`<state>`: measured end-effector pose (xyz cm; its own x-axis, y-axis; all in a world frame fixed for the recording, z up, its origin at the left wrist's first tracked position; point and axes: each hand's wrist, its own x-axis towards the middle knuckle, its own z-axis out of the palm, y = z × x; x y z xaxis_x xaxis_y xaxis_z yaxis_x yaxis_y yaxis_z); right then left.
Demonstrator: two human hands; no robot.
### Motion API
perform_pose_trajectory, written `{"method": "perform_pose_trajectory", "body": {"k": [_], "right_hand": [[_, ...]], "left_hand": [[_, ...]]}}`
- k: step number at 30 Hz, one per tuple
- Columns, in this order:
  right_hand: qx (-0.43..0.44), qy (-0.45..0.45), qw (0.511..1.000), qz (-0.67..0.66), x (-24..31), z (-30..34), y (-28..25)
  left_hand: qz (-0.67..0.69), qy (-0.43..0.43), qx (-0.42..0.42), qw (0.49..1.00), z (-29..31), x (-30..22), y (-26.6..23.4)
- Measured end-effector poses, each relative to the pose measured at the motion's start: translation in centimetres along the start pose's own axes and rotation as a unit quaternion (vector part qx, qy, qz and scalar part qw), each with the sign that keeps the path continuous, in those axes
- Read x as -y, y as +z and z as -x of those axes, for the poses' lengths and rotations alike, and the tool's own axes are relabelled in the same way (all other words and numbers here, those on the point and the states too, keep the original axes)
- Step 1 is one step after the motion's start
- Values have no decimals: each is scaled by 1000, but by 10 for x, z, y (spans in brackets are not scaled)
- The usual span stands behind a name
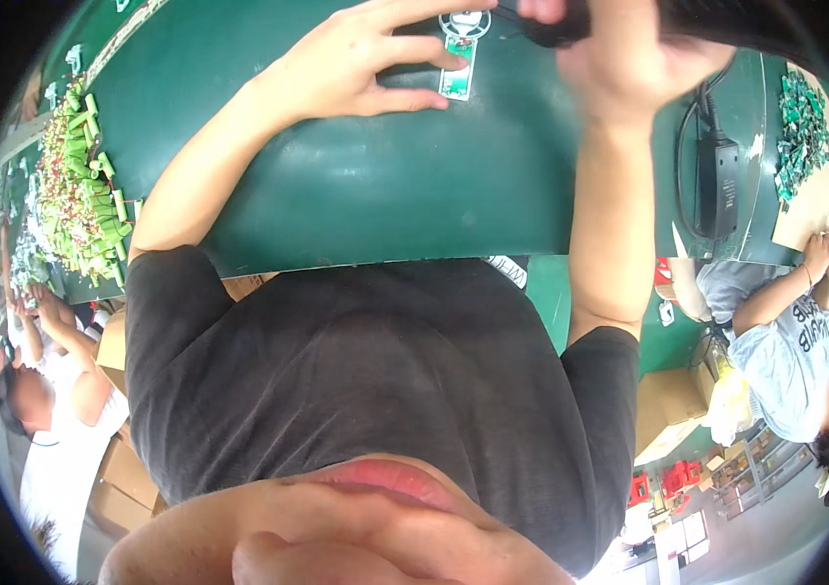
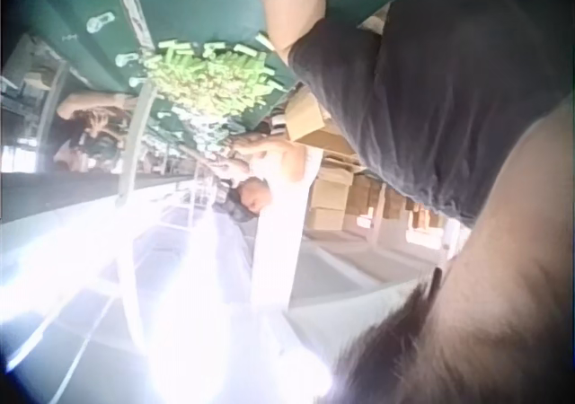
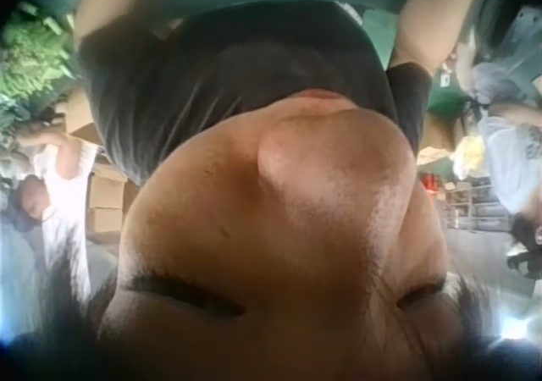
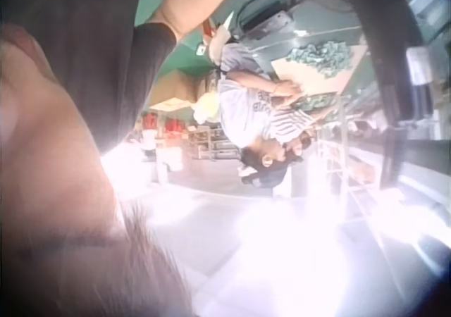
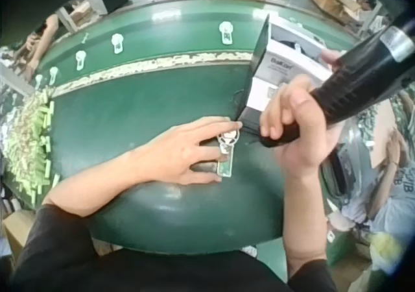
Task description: Assembling small electronic components on a production line using an electric screwdriver.
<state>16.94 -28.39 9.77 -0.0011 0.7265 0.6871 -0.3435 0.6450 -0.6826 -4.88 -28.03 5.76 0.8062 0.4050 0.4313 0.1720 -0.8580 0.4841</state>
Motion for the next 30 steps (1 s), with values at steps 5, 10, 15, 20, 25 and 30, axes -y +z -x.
{"method": "perform_pose_trajectory", "body": {"k": [5,10,15,20,25,30], "right_hand": [[-1,6,999,-52,-24,15,13],[0,24,1000,-5,-25,17,17],[-14,35,999,15,-27,17,20],[-20,35,999,18,-37,22,23],[26,33,999,20,-41,21,19],[17,74,997,27,-36,22,23]], "left_hand": [[36,12,-18,999,4,10,6],[21,13,-15,1000,6,9,3],[17,16,-8,1000,7,10,2],[10,11,10,1000,6,8,0],[22,16,2,1000,8,9,3],[37,-5,7,999,6,4,-1]]}}
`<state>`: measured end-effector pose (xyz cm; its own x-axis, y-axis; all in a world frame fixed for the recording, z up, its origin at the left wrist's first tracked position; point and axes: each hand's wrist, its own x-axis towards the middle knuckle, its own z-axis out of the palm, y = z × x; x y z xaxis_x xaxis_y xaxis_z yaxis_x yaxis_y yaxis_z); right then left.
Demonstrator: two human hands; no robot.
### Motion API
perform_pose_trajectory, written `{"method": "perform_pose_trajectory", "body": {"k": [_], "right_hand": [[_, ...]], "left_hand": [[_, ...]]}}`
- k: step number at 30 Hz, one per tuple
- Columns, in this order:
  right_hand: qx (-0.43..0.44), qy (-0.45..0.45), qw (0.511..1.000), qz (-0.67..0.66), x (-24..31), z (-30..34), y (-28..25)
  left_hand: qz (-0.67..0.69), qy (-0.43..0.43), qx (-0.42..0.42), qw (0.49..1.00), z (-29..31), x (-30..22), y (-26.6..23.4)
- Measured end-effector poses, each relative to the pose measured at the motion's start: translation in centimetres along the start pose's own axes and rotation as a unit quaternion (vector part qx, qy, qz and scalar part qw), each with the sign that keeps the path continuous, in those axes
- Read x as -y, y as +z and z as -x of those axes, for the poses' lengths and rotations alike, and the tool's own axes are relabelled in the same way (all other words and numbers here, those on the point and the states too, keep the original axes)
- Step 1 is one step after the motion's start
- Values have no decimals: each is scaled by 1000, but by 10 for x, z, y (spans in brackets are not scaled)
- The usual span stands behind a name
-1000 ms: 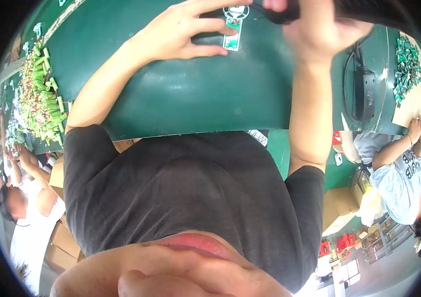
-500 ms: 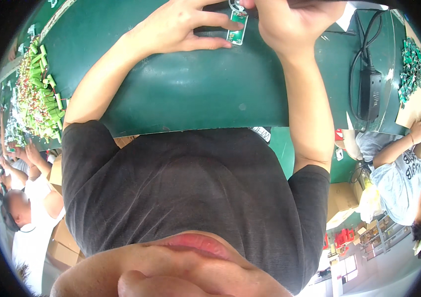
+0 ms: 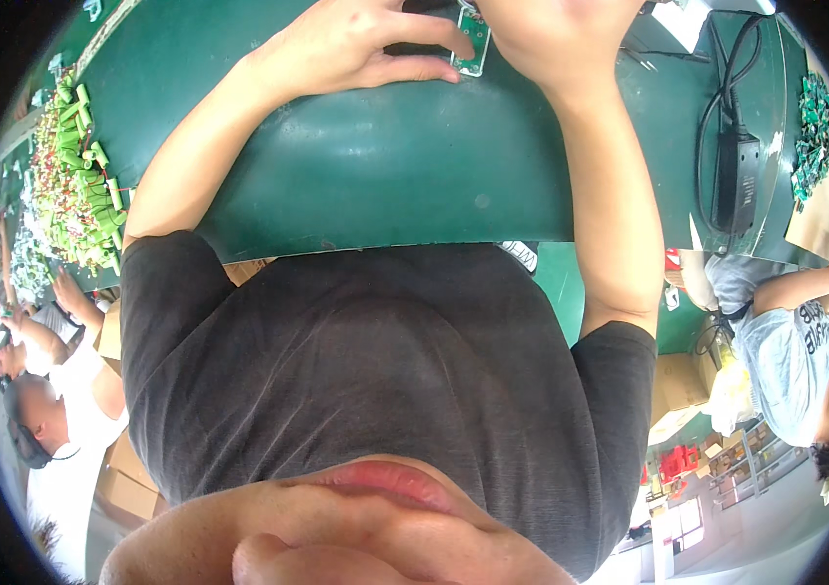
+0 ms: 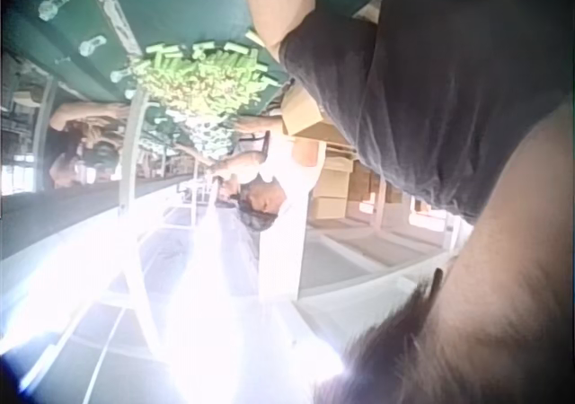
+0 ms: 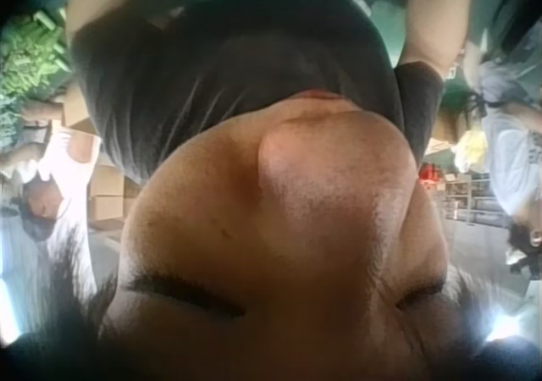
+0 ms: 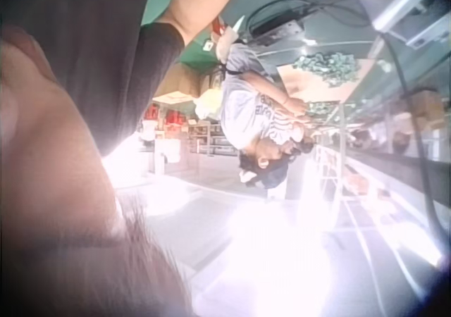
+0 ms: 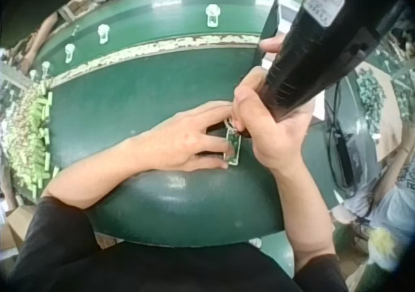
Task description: Assembling small electronic components on a production line using an electric screwdriver.
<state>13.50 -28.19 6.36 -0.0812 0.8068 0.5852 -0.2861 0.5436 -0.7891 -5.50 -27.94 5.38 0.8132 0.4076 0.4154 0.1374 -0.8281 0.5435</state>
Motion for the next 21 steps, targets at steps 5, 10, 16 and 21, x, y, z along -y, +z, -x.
{"method": "perform_pose_trajectory", "body": {"k": [5,10,16,21], "right_hand": [[13,-47,999,0,-9,2,-5],[12,-32,999,-1,-3,0,-2],[2,1,999,49,-3,3,-2],[11,-49,996,73,-11,7,-1]], "left_hand": [[3,16,-10,1000,-2,2,3],[-2,21,-14,1000,-1,4,4],[-8,15,-9,1000,-2,4,5],[-19,2,5,1000,-1,1,-1]]}}
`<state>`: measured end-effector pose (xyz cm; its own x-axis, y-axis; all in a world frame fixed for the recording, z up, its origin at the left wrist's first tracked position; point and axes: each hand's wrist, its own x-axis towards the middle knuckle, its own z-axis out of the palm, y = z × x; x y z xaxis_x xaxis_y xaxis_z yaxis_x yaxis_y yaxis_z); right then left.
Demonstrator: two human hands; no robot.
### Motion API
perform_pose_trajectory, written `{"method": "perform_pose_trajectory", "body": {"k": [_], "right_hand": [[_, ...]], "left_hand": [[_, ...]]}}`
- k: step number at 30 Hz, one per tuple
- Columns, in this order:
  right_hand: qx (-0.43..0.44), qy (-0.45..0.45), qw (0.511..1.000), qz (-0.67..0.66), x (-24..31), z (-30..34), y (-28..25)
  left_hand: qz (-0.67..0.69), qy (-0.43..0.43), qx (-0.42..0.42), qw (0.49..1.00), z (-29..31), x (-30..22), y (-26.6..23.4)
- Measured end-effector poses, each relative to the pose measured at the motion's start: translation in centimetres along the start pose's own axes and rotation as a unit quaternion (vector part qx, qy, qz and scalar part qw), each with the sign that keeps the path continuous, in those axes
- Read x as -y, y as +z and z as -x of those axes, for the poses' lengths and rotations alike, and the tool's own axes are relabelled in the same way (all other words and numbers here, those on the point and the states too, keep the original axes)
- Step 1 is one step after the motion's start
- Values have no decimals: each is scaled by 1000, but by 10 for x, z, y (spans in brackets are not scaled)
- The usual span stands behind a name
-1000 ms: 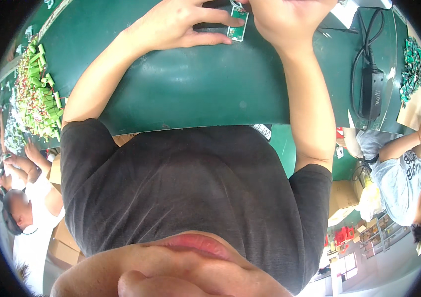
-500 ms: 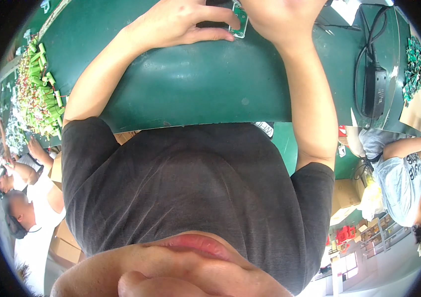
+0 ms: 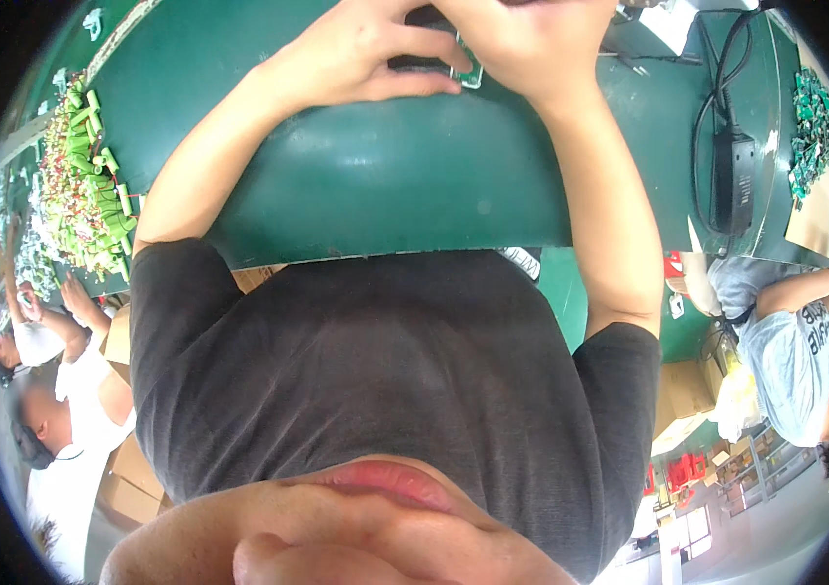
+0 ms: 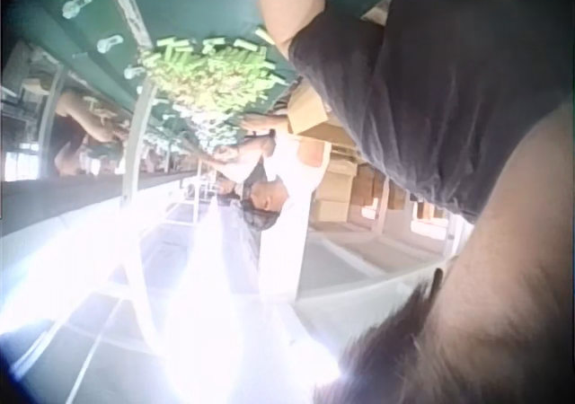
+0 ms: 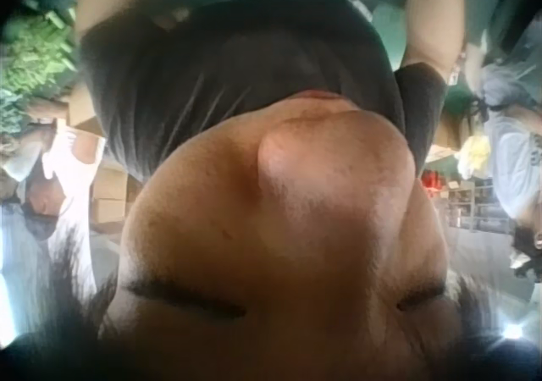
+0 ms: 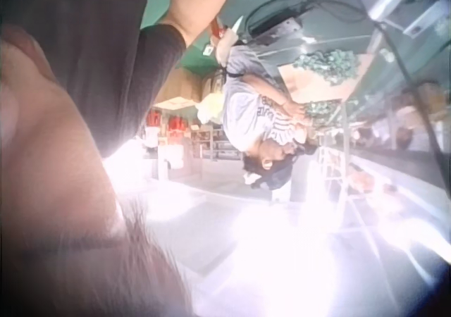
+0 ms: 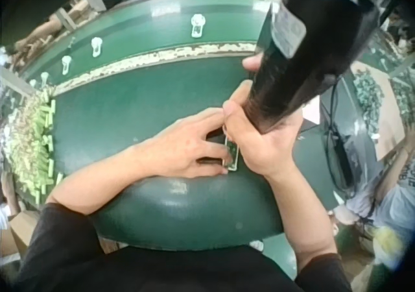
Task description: Assembling small electronic components on a production line using an electric screwdriver.
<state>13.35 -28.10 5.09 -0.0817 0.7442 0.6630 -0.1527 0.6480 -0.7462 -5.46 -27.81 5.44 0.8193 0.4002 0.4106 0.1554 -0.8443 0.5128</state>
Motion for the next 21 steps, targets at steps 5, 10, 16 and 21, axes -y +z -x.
{"method": "perform_pose_trajectory", "body": {"k": [5,10,16,21], "right_hand": [[-57,-28,995,-73,3,3,-3],[-96,103,987,-79,13,7,6],[-27,99,994,36,7,3,1],[3,86,995,59,18,3,-6]], "left_hand": [[-11,-8,-30,999,-7,-1,-9],[-143,-121,-97,978,-10,42,-54],[-373,-143,-181,898,5,176,-111],[-287,-250,-134,915,-38,169,-99]]}}
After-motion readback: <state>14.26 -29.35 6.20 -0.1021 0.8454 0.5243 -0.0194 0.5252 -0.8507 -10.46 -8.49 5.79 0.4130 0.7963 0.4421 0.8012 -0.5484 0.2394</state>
